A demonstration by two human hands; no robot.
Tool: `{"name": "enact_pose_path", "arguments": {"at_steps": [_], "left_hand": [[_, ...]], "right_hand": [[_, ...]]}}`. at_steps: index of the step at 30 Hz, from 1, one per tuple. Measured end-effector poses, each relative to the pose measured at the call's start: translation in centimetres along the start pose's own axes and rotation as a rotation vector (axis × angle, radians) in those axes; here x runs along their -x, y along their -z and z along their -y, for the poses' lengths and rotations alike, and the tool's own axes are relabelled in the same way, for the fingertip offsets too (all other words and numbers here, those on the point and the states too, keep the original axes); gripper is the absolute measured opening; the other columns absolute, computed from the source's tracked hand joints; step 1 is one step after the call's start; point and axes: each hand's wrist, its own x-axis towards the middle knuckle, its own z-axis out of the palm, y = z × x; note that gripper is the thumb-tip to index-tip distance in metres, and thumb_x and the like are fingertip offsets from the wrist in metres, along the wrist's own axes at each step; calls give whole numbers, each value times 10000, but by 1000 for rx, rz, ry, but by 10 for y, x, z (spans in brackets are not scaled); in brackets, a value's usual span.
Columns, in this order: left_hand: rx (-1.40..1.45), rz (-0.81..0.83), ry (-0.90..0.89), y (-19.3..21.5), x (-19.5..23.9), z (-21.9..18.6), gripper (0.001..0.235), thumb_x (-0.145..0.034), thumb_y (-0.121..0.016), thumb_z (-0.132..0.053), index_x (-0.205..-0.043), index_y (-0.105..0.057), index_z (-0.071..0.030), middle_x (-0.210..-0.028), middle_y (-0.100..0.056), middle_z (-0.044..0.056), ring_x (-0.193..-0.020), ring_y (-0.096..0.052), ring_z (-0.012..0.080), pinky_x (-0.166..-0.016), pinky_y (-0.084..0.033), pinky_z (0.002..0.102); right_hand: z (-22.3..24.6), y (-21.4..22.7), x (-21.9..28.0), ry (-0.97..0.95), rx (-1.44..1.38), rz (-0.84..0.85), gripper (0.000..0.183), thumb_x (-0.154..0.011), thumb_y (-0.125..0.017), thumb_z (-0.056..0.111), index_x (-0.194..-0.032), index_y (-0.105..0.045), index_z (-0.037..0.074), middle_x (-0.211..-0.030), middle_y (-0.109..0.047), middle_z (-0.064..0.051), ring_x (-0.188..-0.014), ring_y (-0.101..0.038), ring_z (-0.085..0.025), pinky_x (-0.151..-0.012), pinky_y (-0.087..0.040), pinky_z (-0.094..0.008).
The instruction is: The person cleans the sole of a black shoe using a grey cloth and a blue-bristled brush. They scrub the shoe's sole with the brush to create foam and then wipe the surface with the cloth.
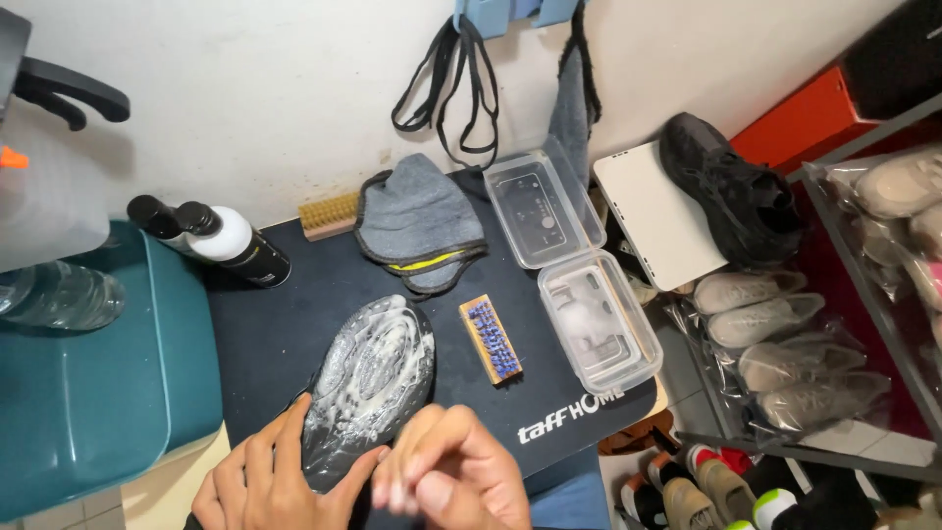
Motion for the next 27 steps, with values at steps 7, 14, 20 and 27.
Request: {"name": "enact_pose_path", "arguments": {"at_steps": [7, 14, 20, 27], "left_hand": [[-92, 197, 94, 12, -4, -9, 845, -647, -615, -953, -1198, -752, -327, -1102, -702, -118, -1037, -631, 169, -999, -446, 361], [-7, 237, 98, 15, -7, -10, 919, -566, -743, -894, -1265, -704, -299, -1154, -688, -94, -1085, -608, 210, -985, -458, 419], [-7, 213, 99, 14, -5, -10, 925, -560, -731, -905, -1265, -702, -306, -1154, -688, -106, -1089, -609, 202, -981, -463, 415], [-52, 195, 87, 10, -1, -8, 943, -565, -670, -965, -1258, -712, -327, -1146, -691, -117, -1082, -615, 179, -971, -463, 391]], "right_hand": [[6, 95, 3, 295, 1543, -82, 583, -883, -691, 116, -1414, -480, 0, -1446, -540, -199, -1407, -523, -332, -1211, -413, -439], [-4, 143, 7, -116, 1775, -144, 927, -869, -731, 248, -1612, -208, 63, -1480, -540, -76, -1286, -501, -288, -1025, -451, -438], [3, 134, 10, 144, 1551, -246, 811, -912, -682, 171, -1568, -233, 12, -1259, -670, -177, -1157, -652, -278, -1045, -484, -390], [49, 123, 7, 185, 1042, -529, 591, -984, -515, 231, -1474, -217, 88, -1267, -597, -271, -1129, -617, -303, -979, -490, -382]]}}
